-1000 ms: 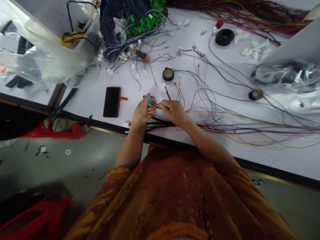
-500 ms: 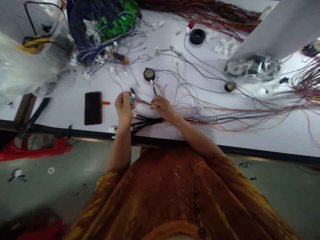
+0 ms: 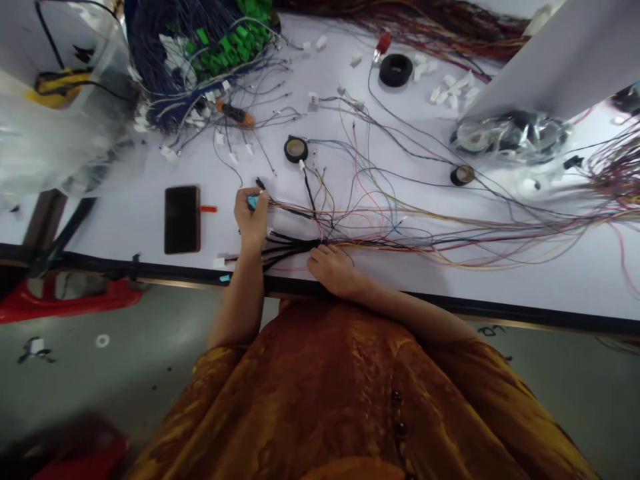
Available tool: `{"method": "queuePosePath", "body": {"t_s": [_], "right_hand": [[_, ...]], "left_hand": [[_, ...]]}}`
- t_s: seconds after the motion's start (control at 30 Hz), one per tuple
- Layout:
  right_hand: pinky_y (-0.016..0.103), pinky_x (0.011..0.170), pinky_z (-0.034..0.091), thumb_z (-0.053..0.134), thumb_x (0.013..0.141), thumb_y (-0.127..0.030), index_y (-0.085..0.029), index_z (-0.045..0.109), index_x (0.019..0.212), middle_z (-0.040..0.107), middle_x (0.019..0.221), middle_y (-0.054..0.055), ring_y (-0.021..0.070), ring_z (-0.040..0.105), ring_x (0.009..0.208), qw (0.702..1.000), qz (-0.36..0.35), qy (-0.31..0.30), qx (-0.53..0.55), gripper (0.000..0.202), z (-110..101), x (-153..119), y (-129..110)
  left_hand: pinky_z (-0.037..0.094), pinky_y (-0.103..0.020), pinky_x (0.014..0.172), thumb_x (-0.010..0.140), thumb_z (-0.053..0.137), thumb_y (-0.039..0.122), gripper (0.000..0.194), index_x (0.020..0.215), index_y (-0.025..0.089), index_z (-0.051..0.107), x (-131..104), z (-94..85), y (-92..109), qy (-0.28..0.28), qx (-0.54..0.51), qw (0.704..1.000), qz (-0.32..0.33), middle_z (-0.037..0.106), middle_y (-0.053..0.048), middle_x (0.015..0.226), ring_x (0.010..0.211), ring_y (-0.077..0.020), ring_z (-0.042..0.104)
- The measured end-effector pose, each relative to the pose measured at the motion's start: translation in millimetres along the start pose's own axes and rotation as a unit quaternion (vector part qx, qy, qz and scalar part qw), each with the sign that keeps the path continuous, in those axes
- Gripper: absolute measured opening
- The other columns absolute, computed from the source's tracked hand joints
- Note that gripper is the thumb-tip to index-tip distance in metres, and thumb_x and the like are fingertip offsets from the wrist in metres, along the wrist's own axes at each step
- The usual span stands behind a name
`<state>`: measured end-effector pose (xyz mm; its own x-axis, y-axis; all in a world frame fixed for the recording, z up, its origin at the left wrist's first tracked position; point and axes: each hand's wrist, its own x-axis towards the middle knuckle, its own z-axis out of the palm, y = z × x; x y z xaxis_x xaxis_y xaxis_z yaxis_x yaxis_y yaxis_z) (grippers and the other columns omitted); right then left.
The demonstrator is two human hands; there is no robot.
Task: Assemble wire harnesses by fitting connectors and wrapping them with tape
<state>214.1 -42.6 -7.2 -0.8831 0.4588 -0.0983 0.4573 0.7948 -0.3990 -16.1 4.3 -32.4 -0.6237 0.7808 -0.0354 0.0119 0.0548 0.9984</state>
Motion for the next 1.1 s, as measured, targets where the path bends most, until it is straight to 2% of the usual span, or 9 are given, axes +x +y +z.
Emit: {"method": "queuePosePath", "body": {"t_s": [0.13,0.23,0.4,0.53,0.67,0.8,0.93,1.0,1.1], "right_hand": [[0.029,0.075,0.043,0.051,0.098,-0.017,-0.015,0.066,0.096,0.069,0.097,0.007,0.0172,0.059,0.084,0.972,0.013,-0.031,0.231,0.015,-10.4,-6.3,1.1],[0.024,0.07,0.042,0.057,0.096,-0.025,-0.016,0.062,0.089,0.064,0.084,0.001,0.0117,0.055,0.075,0.887,-0.001,0.026,0.461,0.012,-27.3,-21.3,11.4],[0.02,0.05,0.029,0.065,0.094,-0.045,-0.017,0.063,0.094,0.047,0.064,-0.006,0.0064,0.036,0.053,0.68,0.026,0.119,0.723,0.027,-40.0,-62.5,38.0],[0.021,0.053,0.037,0.071,0.091,-0.042,-0.017,0.068,0.105,0.056,0.068,-0.003,0.0074,0.045,0.055,0.64,0.0,0.191,0.744,0.029,-51.3,-94.8,57.5],[0.026,0.061,0.044,0.063,0.098,-0.036,-0.02,0.069,0.097,0.055,0.069,-0.002,0.0102,0.052,0.061,0.606,-0.026,0.315,0.73,0.017,-76.8,-118.0,71.5],[0.026,0.059,0.044,0.056,0.102,-0.034,-0.022,0.066,0.086,0.049,0.069,-0.002,0.0105,0.049,0.058,0.538,-0.032,0.415,0.733,0.023,-95.4,-135.2,83.5],[0.025,0.051,0.042,0.055,0.101,-0.039,-0.022,0.065,0.082,0.044,0.064,-0.004,0.0098,0.041,0.051,0.507,-0.008,0.451,0.734,0.027,-94.5,-146.4,97.3],[0.024,0.049,0.042,0.054,0.102,-0.039,-0.022,0.065,0.082,0.046,0.064,-0.003,0.0105,0.043,0.051,0.506,0.002,0.449,0.737,0.029,-89.4,-148.8,104.6],[0.024,0.048,0.044,0.052,0.103,-0.037,-0.023,0.069,0.086,0.052,0.067,-0.001,0.0099,0.047,0.05,0.498,0.005,0.437,0.748,0.028,-84.0,-149.5,114.1]], "left_hand": [[0.046,-0.025,0.084,0.09,0.065,0.026,0.011,0.095,0.017,0.066,-2.4,-4.1,7.8,0.003,0.231,0.964,0.13,0.065,-0.001,0.089,0.083,-0.0135,0.059],[0.048,-0.032,0.088,0.088,0.064,0.031,0.018,0.101,0.018,0.067,2.0,-8.6,15.5,-0.051,0.338,0.928,0.149,0.07,-0.004,0.093,0.089,-0.0197,0.064],[0.048,-0.041,0.095,0.081,0.065,0.029,0.021,0.1,0.019,0.067,19.0,-10.4,26.7,-0.126,0.438,0.874,0.168,0.073,-0.008,0.093,0.094,-0.0267,0.065],[0.048,-0.043,0.096,0.083,0.062,0.034,0.018,0.095,0.021,0.066,33.8,17.9,46.2,-0.12,0.434,0.864,0.225,0.072,-0.008,0.096,0.095,-0.0264,0.064],[0.051,-0.035,0.084,0.084,0.062,0.033,0.017,0.093,0.02,0.067,47.7,107.5,70.6,-0.225,0.357,0.86,0.287,0.071,-0.005,0.092,0.085,-0.0211,0.064],[0.051,-0.032,0.08,0.084,0.063,0.026,0.012,0.092,0.018,0.068,64.8,251.1,71.4,-0.344,0.303,0.826,0.328,0.07,-0.005,0.091,0.08,-0.0182,0.063],[0.048,-0.038,0.099,0.083,0.059,0.01,0.025,0.106,0.014,0.068,88.4,390.2,51.0,-0.363,0.346,0.799,0.333,0.068,-0.014,0.115,0.107,-0.0251,0.064],[0.044,-0.041,0.107,0.082,0.054,0.003,0.041,0.121,0.012,0.064,99.2,438.1,40.6,-0.367,0.369,0.787,0.333,0.061,-0.018,0.133,0.124,-0.0286,0.058],[0.046,-0.049,0.106,0.084,0.05,0.002,0.045,0.125,0.013,0.064,110.3,473.9,28.9,-0.403,0.41,0.754,0.319,0.056,-0.021,0.141,0.124,-0.0328,0.059]]}}
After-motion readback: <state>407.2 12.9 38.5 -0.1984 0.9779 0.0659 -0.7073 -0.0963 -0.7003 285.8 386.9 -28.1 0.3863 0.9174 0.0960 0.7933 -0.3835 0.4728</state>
